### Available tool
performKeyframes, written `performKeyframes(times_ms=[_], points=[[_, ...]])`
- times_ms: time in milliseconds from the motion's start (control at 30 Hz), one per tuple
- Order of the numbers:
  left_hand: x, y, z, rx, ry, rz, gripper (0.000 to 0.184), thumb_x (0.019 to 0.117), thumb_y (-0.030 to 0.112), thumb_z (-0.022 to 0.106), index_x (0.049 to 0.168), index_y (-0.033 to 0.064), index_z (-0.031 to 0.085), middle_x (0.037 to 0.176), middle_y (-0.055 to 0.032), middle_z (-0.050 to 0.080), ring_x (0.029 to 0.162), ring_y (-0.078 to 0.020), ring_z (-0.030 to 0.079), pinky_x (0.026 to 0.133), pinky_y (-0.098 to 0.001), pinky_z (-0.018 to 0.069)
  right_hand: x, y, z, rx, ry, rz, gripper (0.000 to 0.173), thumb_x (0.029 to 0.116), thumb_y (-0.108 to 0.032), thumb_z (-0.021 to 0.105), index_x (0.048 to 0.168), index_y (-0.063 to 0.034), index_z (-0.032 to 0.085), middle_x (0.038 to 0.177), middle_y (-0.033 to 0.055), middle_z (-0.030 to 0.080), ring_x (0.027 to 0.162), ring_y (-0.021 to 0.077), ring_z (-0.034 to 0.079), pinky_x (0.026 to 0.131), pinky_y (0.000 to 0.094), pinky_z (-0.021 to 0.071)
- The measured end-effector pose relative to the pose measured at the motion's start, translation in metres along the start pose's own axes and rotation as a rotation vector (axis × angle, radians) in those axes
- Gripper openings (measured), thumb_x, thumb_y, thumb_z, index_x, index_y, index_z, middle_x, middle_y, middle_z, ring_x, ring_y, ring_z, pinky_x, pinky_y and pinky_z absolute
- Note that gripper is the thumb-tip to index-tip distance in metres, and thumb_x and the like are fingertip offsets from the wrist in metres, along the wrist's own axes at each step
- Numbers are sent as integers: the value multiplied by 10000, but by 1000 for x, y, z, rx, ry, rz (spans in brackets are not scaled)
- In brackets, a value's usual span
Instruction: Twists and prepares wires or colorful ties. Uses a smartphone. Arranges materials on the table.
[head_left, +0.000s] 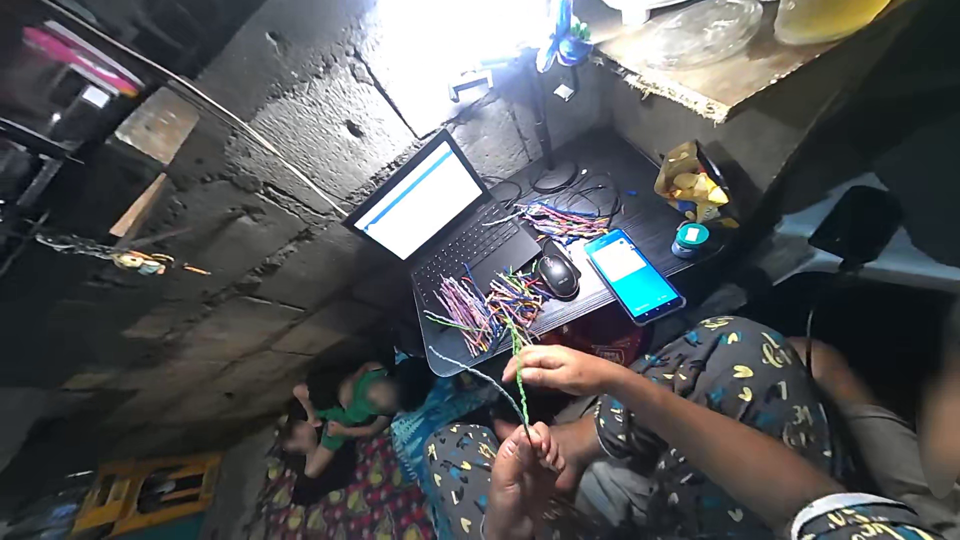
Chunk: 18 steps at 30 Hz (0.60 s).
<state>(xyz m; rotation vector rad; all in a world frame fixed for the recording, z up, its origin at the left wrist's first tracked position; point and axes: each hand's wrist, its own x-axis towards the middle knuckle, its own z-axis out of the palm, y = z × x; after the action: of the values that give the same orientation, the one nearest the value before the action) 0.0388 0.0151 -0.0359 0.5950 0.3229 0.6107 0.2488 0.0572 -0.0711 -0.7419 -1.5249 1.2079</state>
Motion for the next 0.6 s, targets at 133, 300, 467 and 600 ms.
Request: performKeyframes(times_ms=[133, 300, 467, 600], points=[[0, -5, 2, -112, -86, -75, 176, 989, 284, 651, 944, 138, 738, 871, 19, 691, 846, -97, 671, 803, -246, 543, 11, -17, -7, -488, 135, 61, 331, 1039, -266, 549, 1207, -52, 736, 1359, 171, 634, 1296, 325, 573, 1088, 530, 438], [-4, -7, 1, -100, -48, -93, 175, 978, 288, 667, 927, 134, 733, 866, 14, 688, 842, -101, 673, 791, -249, 548, 46, 15, -63, -997, 646, 269, 387, 995, -340, 636, 1305, -116, 692, 1476, 212, 532, 1382, 465, 455, 1087, 677, 360], [-6, -5, -2, -85, -49, -86, 191, 986, 293, 657, 944, 121, 728, 865, 6, 684, 829, -104, 669, 774, -251, 544, 52, 36, -88, -1077, 600, 490, 448, 1020, -460, 577, 1300, -128, 685, 1581, 189, 425, 1500, 451, 287, 1170, 675, 227], [-8, -3, -3, -82, -2, -107, 184, 976, 295, 672, 921, 129, 729, 842, 13, 678, 812, -93, 663, 759, -242, 539, 48, 32, -74, -1062, 672, 295, 499, 1004, -487, 575, 1407, -197, 629, 1615, 175, 381, 1501, 473, 275, 1168, 705, 204]])
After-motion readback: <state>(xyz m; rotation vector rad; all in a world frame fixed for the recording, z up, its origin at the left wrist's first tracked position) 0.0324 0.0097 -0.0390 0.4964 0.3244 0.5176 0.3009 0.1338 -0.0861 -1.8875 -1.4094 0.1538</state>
